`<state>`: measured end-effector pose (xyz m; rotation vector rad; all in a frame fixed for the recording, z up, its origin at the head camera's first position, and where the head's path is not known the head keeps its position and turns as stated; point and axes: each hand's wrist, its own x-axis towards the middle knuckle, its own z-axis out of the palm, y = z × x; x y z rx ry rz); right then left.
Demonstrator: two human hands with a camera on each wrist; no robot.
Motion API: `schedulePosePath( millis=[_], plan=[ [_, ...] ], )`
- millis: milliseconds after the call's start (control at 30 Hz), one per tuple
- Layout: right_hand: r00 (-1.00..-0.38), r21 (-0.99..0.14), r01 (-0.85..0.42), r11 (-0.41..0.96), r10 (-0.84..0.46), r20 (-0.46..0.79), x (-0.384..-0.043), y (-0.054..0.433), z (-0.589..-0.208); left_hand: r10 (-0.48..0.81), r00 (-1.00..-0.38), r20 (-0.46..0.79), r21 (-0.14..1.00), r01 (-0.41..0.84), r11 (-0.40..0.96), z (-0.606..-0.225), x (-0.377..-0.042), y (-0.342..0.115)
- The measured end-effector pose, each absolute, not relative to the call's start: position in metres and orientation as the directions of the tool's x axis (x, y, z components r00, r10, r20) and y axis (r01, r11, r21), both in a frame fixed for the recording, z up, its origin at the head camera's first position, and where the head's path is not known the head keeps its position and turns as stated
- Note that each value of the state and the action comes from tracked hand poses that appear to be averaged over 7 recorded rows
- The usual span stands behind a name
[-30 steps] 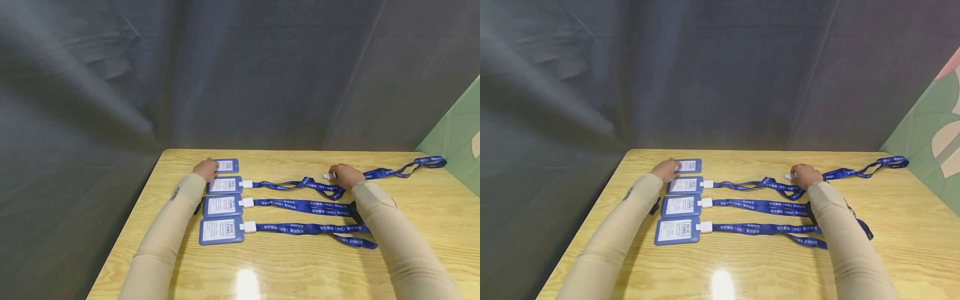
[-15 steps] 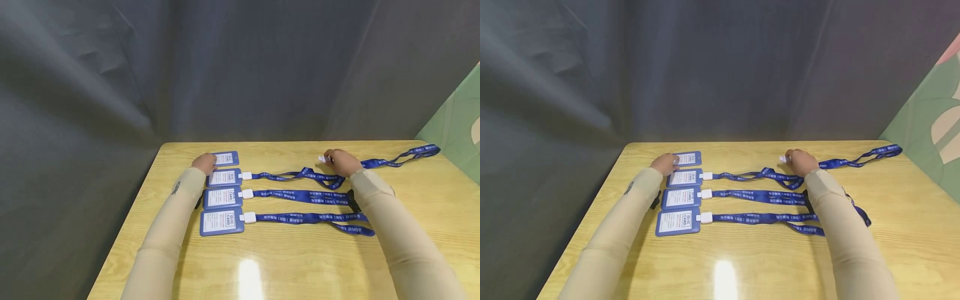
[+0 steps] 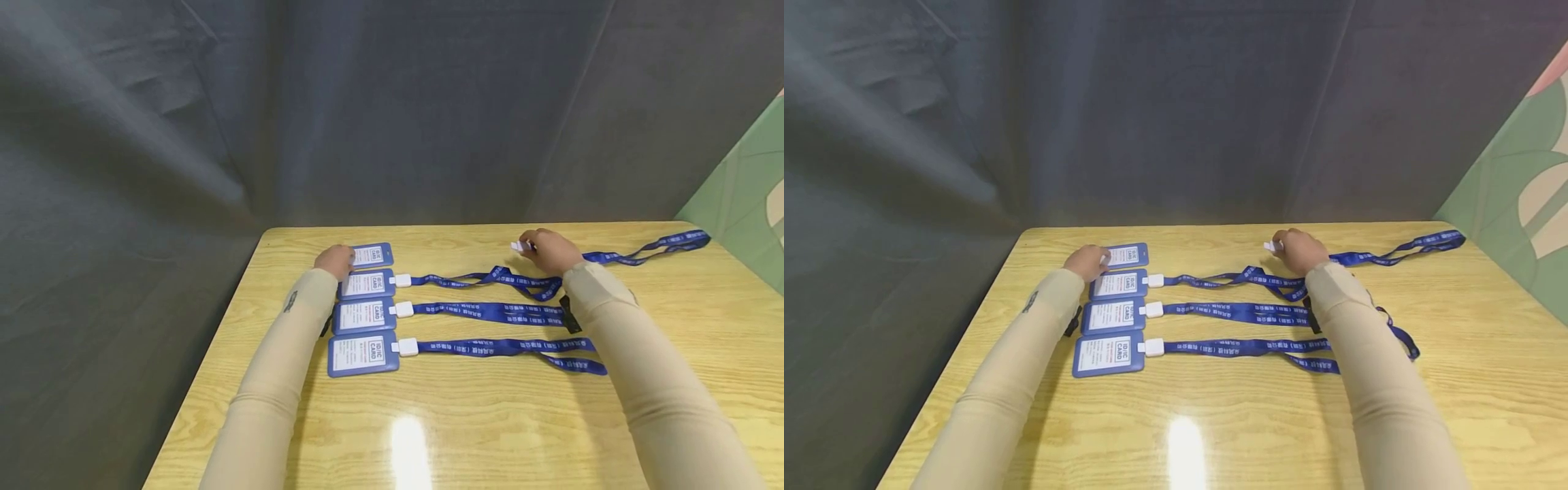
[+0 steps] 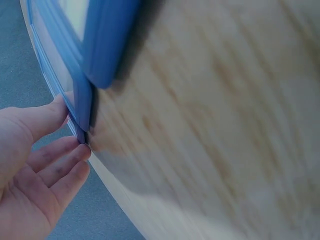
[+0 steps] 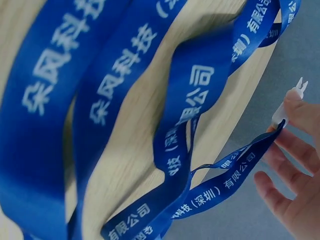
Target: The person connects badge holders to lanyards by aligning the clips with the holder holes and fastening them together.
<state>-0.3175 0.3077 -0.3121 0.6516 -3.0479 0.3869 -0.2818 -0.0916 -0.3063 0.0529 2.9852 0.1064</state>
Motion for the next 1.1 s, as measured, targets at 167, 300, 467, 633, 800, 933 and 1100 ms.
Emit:
schedulePosePath(
  millis=[167,300,467,633,800,933,1100],
  plan=[
    [-0.914,-0.241,-0.400,0.884,-0.402,0.042,-0.316,0.300,-0.308,0.039,-0.987,-0.157,0.059,0.030,0.998,-0.306,-0.282,-0.090],
    [-0.908,-0.244,-0.414,0.877,-0.417,0.041,-0.314,0.295,-0.305,0.043,-0.987,-0.153,0.049,0.036,0.998,-0.305,-0.280,-0.088],
    [-0.911,-0.258,-0.406,0.877,-0.412,0.035,-0.315,0.292,-0.306,0.034,-0.988,-0.147,0.057,0.026,0.998,-0.307,-0.281,-0.088],
    [-0.913,-0.255,-0.402,0.880,-0.406,0.038,-0.317,0.289,-0.309,0.027,-0.987,-0.160,0.076,0.015,0.997,-0.306,-0.279,-0.087],
    [-0.910,-0.243,-0.409,0.880,-0.413,0.037,-0.317,0.284,-0.310,0.030,-0.986,-0.163,0.080,0.017,0.997,-0.304,-0.275,-0.085],
    [-0.915,-0.260,-0.395,0.881,-0.403,0.027,-0.316,0.278,-0.309,0.027,-0.986,-0.162,0.089,0.012,0.996,-0.303,-0.273,-0.084],
    [-0.912,-0.246,-0.402,0.882,-0.410,0.024,-0.316,0.274,-0.310,0.031,-0.986,-0.163,0.088,0.017,0.996,-0.306,-0.274,-0.086]
  ],
)
